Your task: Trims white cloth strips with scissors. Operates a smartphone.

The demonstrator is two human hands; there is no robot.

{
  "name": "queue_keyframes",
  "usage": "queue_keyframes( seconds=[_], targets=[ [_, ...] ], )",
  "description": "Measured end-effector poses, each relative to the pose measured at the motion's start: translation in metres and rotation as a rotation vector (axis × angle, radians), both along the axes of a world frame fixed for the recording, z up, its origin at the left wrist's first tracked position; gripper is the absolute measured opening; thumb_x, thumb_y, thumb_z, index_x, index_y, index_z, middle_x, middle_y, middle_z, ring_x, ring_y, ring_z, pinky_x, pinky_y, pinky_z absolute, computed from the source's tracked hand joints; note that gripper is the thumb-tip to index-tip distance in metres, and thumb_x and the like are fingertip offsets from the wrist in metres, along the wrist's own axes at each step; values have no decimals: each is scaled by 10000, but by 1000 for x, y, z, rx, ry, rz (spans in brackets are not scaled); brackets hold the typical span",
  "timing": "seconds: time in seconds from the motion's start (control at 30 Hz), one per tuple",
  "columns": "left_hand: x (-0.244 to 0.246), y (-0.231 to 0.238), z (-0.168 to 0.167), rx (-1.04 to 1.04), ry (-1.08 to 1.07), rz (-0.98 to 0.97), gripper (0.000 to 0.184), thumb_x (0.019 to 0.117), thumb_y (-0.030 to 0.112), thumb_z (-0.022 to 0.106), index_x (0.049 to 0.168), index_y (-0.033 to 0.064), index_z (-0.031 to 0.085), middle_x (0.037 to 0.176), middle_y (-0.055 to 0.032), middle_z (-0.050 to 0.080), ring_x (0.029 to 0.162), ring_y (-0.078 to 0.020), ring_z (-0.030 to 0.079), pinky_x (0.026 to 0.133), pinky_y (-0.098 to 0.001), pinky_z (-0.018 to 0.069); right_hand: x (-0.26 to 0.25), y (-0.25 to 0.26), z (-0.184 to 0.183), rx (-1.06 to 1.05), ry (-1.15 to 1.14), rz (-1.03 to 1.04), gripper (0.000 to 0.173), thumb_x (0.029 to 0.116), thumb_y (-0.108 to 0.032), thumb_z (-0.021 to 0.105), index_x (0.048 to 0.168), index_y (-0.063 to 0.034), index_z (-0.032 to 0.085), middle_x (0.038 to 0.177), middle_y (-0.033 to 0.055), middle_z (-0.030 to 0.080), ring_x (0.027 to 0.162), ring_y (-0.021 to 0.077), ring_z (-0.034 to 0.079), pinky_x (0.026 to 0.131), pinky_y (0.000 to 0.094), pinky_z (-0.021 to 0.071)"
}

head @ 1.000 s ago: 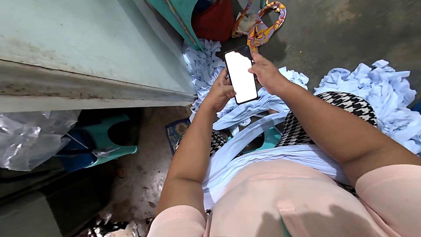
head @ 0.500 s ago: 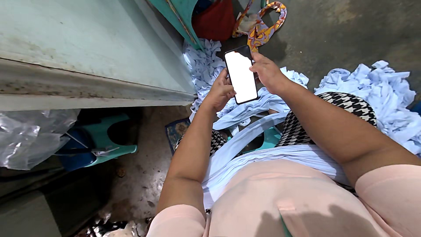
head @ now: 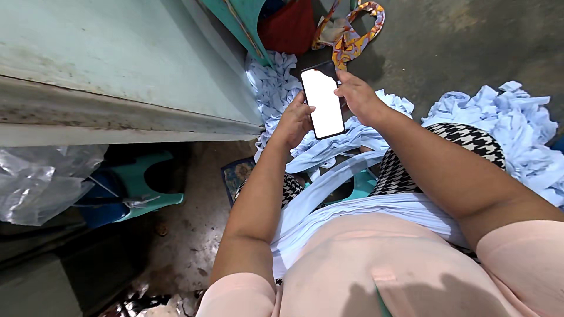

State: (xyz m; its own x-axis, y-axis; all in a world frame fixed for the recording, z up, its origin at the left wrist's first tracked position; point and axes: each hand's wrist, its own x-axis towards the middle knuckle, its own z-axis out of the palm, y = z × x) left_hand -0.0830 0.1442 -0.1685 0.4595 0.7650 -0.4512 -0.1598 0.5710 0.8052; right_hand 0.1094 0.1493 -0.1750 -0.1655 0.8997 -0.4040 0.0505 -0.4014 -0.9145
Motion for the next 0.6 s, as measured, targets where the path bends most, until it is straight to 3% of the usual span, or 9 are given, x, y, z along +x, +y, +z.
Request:
queue_keyframes(
  seconds=[0.17, 0.37, 0.6],
  targets=[
    [0, 0, -1, -5, 1, 12, 434, 1045, 47, 314, 1472, 121, 340, 1227, -152, 632, 1000, -259, 692, 850, -445, 594, 1, 0, 0, 3, 9, 13, 577, 990, -146, 418, 1565, -108, 393, 1459, 135, 540, 1179, 212, 620, 896, 429, 555],
    [1, 0, 2, -15, 9, 23, 446, 1037, 27, 320, 1473, 118, 348, 1232, -156, 628, 1000, -259, 691, 844, -440, 596, 0, -1, 2, 2, 27, 15, 505, 990, -139, 405, 1490, -121, 470, 1315, 123, 618, 1057, 194, 660, 814, 398, 573],
    [0, 0, 1, -14, 6, 22, 499, 1008, -14, 300, 1488, 119, 332, 1271, -161, 611, 1031, -267, 682, 860, -455, 589, 0, -1, 3, 7, 52, 17, 503, 987, -138, 404, 1485, -115, 470, 1283, 117, 635, 1016, 187, 672, 774, 383, 579]
  ],
)
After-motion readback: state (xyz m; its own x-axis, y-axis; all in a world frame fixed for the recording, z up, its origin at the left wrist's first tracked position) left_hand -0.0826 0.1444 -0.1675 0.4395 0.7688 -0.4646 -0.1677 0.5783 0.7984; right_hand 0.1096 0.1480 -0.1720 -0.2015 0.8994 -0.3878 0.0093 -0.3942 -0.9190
